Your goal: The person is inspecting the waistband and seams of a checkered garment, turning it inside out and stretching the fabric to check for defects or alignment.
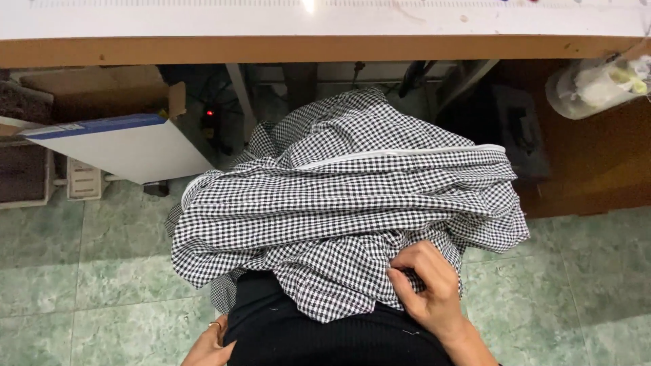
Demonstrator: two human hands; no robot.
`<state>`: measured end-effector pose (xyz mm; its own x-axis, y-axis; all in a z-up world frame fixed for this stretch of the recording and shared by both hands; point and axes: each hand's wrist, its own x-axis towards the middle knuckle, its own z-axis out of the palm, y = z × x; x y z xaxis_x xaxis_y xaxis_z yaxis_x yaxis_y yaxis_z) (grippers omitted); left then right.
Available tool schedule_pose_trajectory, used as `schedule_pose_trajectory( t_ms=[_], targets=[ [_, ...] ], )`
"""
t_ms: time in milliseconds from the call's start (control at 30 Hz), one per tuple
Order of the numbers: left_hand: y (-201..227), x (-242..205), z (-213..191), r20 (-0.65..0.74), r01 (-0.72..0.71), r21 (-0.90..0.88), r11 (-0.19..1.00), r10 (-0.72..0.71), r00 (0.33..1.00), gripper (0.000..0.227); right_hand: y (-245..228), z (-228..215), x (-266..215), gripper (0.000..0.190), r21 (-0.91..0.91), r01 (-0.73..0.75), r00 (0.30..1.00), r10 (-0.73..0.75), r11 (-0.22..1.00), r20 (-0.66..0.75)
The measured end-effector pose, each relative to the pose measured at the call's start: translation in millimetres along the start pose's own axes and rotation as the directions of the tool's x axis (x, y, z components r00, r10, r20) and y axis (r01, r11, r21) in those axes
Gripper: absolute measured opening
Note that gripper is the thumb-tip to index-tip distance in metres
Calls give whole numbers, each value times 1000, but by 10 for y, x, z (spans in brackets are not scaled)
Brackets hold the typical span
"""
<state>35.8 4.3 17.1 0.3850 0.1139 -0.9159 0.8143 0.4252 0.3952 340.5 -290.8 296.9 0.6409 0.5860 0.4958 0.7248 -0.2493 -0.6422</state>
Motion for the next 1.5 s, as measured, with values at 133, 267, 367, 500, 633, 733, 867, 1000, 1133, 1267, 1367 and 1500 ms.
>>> schedule_pose_trajectory(
  t_ms=[133, 267, 367, 500, 633, 733, 867, 1000, 1133, 1267, 1367, 1500],
  targets=[
    [593, -615, 290, -35, 113, -23, 993, -114, 993, 67, 28, 6, -20, 15, -3, 21, 1000, -21, 1000, -10],
    [667, -752, 377, -58, 78, -23, 997, -79, 995, 49, 54, 8, -33, 15, -1, 19, 1000, -19, 1000, -4],
    [346, -403, 189, -50, 70, 62, 996, -67, 997, 41, 57, 15, -34, 15, 9, 19, 1000, -18, 1000, -13],
    [170, -242, 132, 13, 58, -267, 962, -56, 998, 24, 50, 2, -25, 15, 9, 20, 1000, -19, 1000, -11],
    [630, -645, 381, -6, 34, -242, 970, -36, 999, 57, 49, -2, -26, 14, 11, 12, 1000, -12, 1000, -15],
    [813, -848, 469, -35, 89, -250, 964, -101, 994, 60, 46, -7, -20, 15, 13, 14, 1000, -13, 1000, -14],
    [891, -942, 529, -43, 76, -439, 895, -106, 993, 59, 38, -6, -17, 15, 15, 16, 1000, -15, 1000, -14],
    [877, -916, 538, -68, 116, -217, 969, -133, 989, 62, 38, -8, -13, 15, 13, 10, 1000, -10, 1000, -12],
    [867, -878, 505, -56, 169, -219, 961, -185, 981, 65, 50, -2, -20, 15, 16, 12, 1000, -12, 1000, -13],
    [924, -894, 487, -35, 253, 31, 967, -252, 967, 80, 50, 0, -23, 15, 13, 20, 1000, -19, 1000, -17],
    [962, -1051, 579, 8, 125, -161, 979, -126, 992, 67, 50, -2, -29, 15, 16, 14, 1000, -14, 1000, -15],
    [722, -841, 444, -41, 83, -65, 994, -86, 995, 54, 39, -33, -26, 14, 22, 6, 1000, -6, 1000, -7]
  ],
)
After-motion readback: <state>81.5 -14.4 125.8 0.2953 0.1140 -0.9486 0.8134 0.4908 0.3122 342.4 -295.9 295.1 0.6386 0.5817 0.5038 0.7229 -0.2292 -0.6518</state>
